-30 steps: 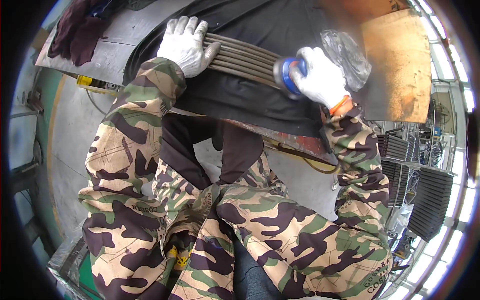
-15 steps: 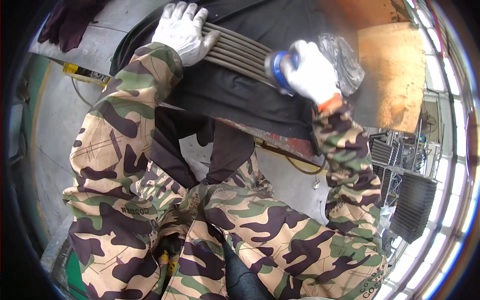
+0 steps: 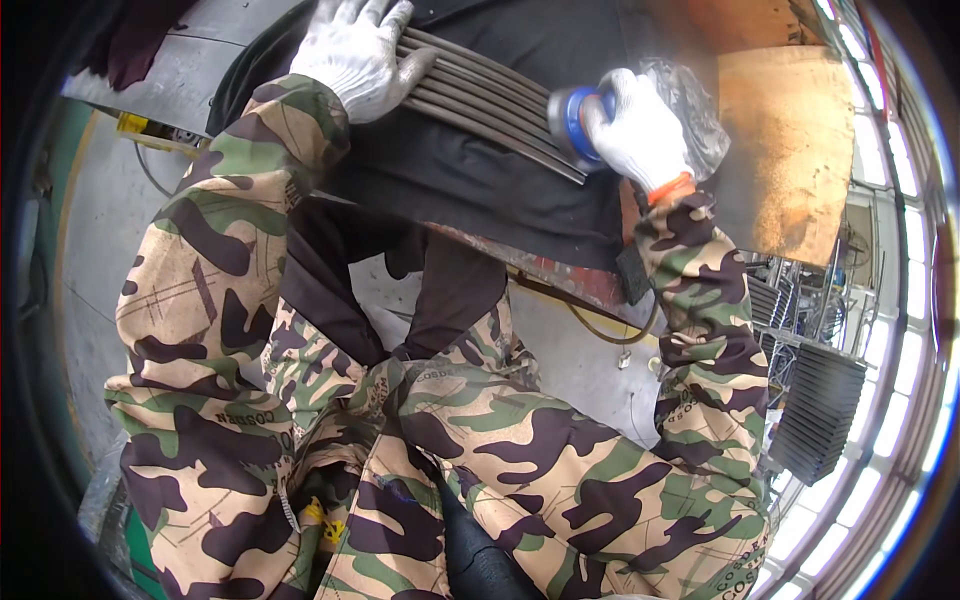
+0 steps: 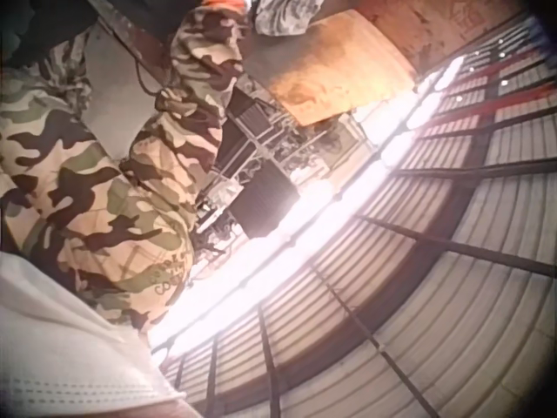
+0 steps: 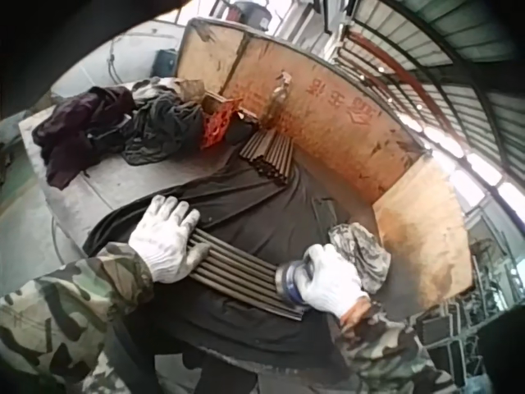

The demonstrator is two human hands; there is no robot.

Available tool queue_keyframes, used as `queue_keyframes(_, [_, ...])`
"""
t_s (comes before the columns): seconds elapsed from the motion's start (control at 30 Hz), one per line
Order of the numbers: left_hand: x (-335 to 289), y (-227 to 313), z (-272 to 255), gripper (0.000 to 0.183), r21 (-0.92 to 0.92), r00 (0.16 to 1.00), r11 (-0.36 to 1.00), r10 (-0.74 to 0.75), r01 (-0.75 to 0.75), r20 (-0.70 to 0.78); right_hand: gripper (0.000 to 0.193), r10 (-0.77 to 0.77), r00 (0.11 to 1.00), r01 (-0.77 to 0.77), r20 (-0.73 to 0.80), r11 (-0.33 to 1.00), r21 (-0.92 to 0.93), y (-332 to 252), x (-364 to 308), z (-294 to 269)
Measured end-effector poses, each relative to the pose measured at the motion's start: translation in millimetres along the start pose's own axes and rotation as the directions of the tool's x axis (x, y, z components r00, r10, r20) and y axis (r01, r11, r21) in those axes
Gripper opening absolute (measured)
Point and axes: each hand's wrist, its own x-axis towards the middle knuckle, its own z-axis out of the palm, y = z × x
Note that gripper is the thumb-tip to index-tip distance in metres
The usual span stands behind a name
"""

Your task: Sand the surface of a bundle of metal tubes using a sanding block on a workbench.

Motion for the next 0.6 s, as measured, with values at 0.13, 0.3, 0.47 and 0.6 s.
queue_keyframes(0.13, [10.0,11.0,-0.3,0.064,-0.019,1.000,1.000,0.008,-0.009,-0.028,0.034,-0.139,0.989,0.141,-0.053,0.989,0.035,-1.7,-38.1,-12.1])
queue_keyframes(0.3, [4.1,3.4,1.8,0.066,0.017,1.000,1.000,0.011,-0.012,0.004,0.030,-0.038,0.999,0.037,-0.034,0.999,-0.027,3.3,-7.5,0.1])
queue_keyframes(0.47, [3.4,8.3,-13.2,0.068,-0.089,0.999,0.996,-0.021,0.024,0.037,0.033,-0.132,0.991,0.132,-0.026,0.991,0.014,-6.3,-24.9,-5.4])
queue_keyframes(0.6, [0.8,11.0,-18.2,0.072,-0.203,0.997,0.977,-0.054,0.063,0.048,0.033,-0.024,1.000,0.024,-0.002,0.999,-0.036,4.1,-2.5,0.9])
